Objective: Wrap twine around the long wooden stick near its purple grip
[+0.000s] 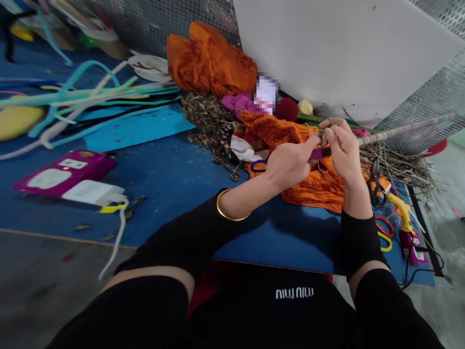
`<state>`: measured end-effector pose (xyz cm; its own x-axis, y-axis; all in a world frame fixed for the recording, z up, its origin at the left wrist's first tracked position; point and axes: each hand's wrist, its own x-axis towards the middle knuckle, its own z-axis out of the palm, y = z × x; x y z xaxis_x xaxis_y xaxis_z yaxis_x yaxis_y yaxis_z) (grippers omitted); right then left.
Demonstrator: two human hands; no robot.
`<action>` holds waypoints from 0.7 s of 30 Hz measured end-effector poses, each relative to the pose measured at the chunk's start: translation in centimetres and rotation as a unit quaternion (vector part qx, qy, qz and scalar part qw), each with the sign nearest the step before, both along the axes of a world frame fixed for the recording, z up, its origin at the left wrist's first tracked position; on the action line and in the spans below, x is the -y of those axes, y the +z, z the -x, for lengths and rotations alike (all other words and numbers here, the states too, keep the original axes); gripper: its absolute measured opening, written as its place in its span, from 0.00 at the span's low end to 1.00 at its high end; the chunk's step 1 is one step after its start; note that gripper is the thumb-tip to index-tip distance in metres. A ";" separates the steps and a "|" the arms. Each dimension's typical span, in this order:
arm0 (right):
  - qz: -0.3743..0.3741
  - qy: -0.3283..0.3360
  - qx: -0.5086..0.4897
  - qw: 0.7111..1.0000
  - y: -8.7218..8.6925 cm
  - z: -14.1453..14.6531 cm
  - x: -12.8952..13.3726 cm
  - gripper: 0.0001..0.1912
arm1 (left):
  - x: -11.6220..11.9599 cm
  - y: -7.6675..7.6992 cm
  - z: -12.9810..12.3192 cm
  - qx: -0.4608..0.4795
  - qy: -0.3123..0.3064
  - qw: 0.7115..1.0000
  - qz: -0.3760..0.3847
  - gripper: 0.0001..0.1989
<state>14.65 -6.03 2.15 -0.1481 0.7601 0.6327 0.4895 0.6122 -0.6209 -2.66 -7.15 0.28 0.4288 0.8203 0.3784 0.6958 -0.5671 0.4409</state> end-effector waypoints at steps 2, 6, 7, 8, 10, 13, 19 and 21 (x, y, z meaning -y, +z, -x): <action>0.006 0.002 -0.009 1.000 0.0 -0.1 0.0 0.29 | -0.1 -0.2 0.0 -0.006 -0.007 1.000 -0.021 0.25; 0.024 0.016 -0.033 0.999 -0.1 0.1 0.0 0.29 | -0.3 -0.6 0.0 -0.001 -0.019 0.999 -0.040 0.19; 0.029 0.019 -0.038 0.999 -0.2 0.2 0.0 0.29 | -0.3 -0.7 0.0 -0.001 -0.020 0.999 -0.040 0.18; 0.032 0.021 -0.045 0.998 -0.2 0.3 0.0 0.29 | -0.4 -0.8 0.0 0.000 -0.020 0.999 -0.040 0.17; 0.034 0.022 -0.069 0.997 -0.1 0.3 0.0 0.28 | -0.6 -0.8 0.1 0.007 -0.026 0.999 -0.035 0.17; 0.029 0.020 -0.138 0.990 0.4 -0.5 0.1 0.25 | -1.1 -0.4 0.7 0.044 -0.032 0.998 -0.021 0.19; 0.044 0.058 -0.287 0.955 2.8 -6.9 1.0 0.15 | -3.0 1.4 3.7 0.123 0.014 0.992 0.015 0.17; 0.086 0.074 -0.324 0.939 3.5 -9.5 1.4 0.13 | -3.8 1.9 4.9 0.132 0.027 0.991 0.024 0.17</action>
<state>24.19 -7.44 5.69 0.1137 0.8612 0.4954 -0.1070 0.5064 -0.8557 -7.55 -3.37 2.22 0.2748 0.8598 0.4304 0.5823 -0.5051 0.6371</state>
